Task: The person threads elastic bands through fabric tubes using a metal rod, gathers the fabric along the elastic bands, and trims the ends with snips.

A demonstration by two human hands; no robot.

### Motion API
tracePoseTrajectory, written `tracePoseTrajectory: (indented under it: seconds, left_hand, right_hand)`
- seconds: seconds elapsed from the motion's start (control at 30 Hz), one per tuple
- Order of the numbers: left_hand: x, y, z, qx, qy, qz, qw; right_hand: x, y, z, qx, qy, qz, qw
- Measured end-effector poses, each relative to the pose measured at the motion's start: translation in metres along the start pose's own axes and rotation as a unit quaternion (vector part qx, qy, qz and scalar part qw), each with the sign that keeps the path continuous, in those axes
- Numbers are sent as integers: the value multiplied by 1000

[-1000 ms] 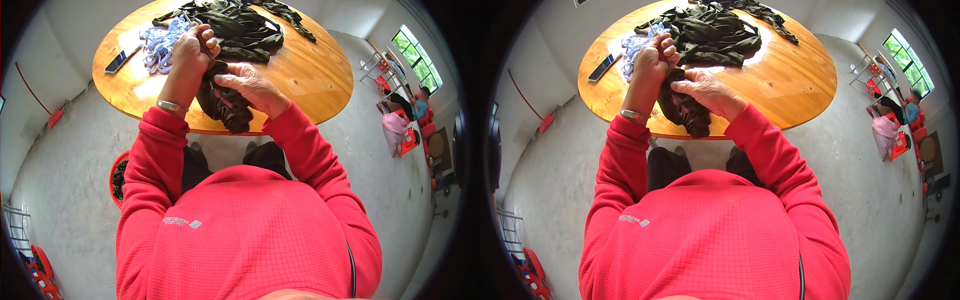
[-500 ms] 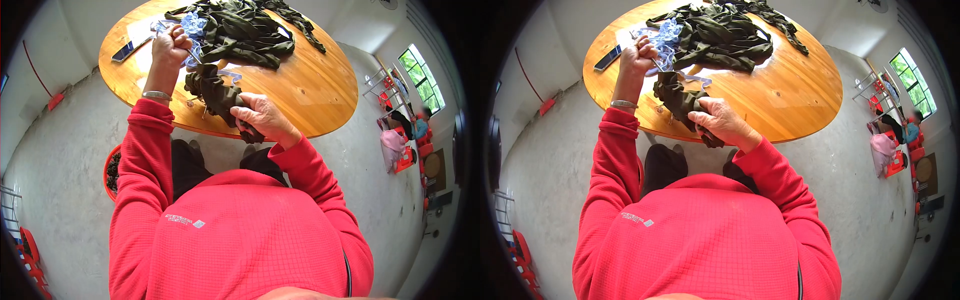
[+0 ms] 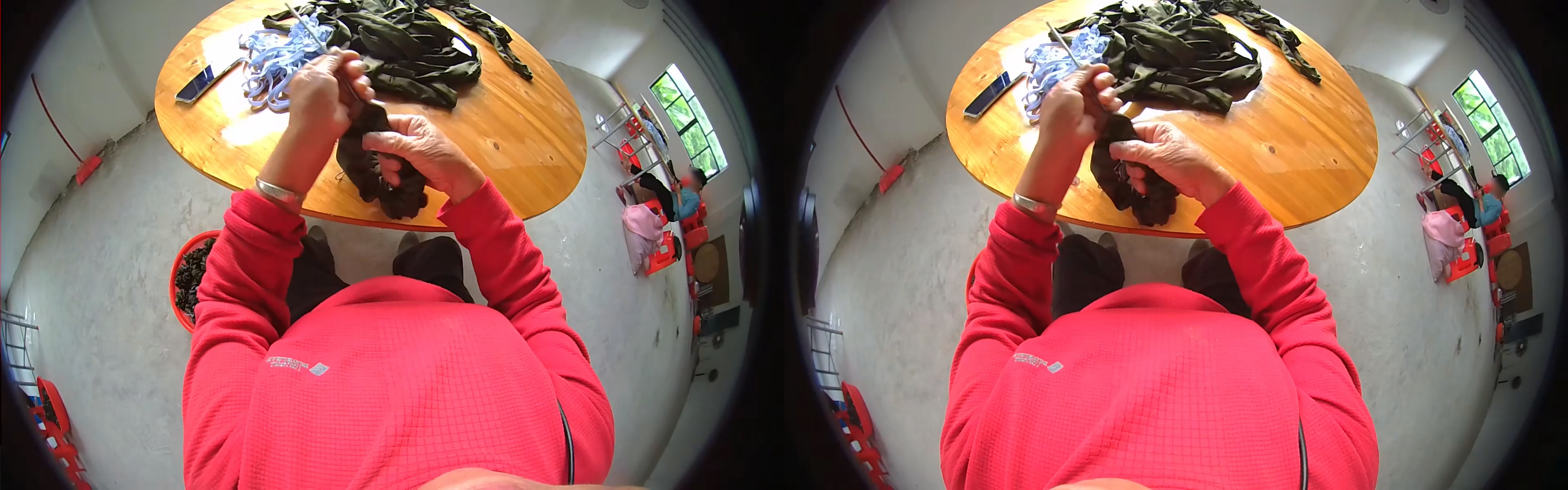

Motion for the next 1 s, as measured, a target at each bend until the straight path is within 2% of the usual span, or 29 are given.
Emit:
tracePoseTrajectory:
  seconds: [0.07,0.1,0.17,0.23,0.3,0.33,0.43,0.47,0.57,0.6,0.67,0.73,0.77,0.83,0.9,0.93,0.97,1.0]
  left_hand:
    - [-23,16,-19,7,14,45,999]
    - [-36,28,-27,33,31,32,998]
    - [-46,39,-29,15,33,42,998]
    - [-55,54,-28,42,58,1,997]
    - [-81,72,-38,49,77,21,996]
    - [-90,82,-43,40,96,33,994]
    - [-88,97,-37,68,132,1,989]
    - [-83,93,-39,52,97,13,994]
    - [-62,83,-43,13,9,36,999]
    - [-49,79,-37,4,-8,36,999]
    - [-27,64,-27,-14,-67,50,996]
    - [-3,51,-7,-7,-81,25,996]
    - [5,47,0,-1,-77,7,997]
    - [11,44,-1,-12,-155,31,987]
    - [12,47,-5,-14,-195,33,980]
    - [18,46,-2,-23,-232,34,972]
    - [19,44,-2,-20,-224,20,974]
    - [28,40,4,-19,-215,5,976]
  right_hand:
    - [9,8,7,37,-53,5,998]
    - [10,13,11,42,-58,9,997]
    - [11,22,19,49,-68,19,996]
    - [12,24,28,27,-59,79,995]
    - [11,25,40,26,-23,185,982]
    - [9,26,43,7,-19,268,963]
    - [9,21,49,-44,22,376,925]
    - [12,13,47,-148,37,477,865]
    - [12,8,42,-160,69,542,822]
    - [8,9,40,-121,77,538,831]
    - [8,-4,41,-190,85,439,874]
    - [9,-14,45,-232,90,354,901]
    - [9,-13,46,-212,83,357,906]
    - [7,-12,49,-172,68,361,914]
    - [-5,-16,55,-157,84,260,949]
    - [-13,-27,58,-222,121,288,924]
    - [-12,-48,65,-317,154,372,859]
    - [-14,-56,66,-322,170,378,851]
Point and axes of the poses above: each hand's wrist, its own z-axis away from the middle knuckle, its own x-axis out of the palm, y = z × x, the point moved 9 cm from there along -z, towards the middle knuckle, and after that the axes turned 3 degrees about y, right-handed, at the moved point
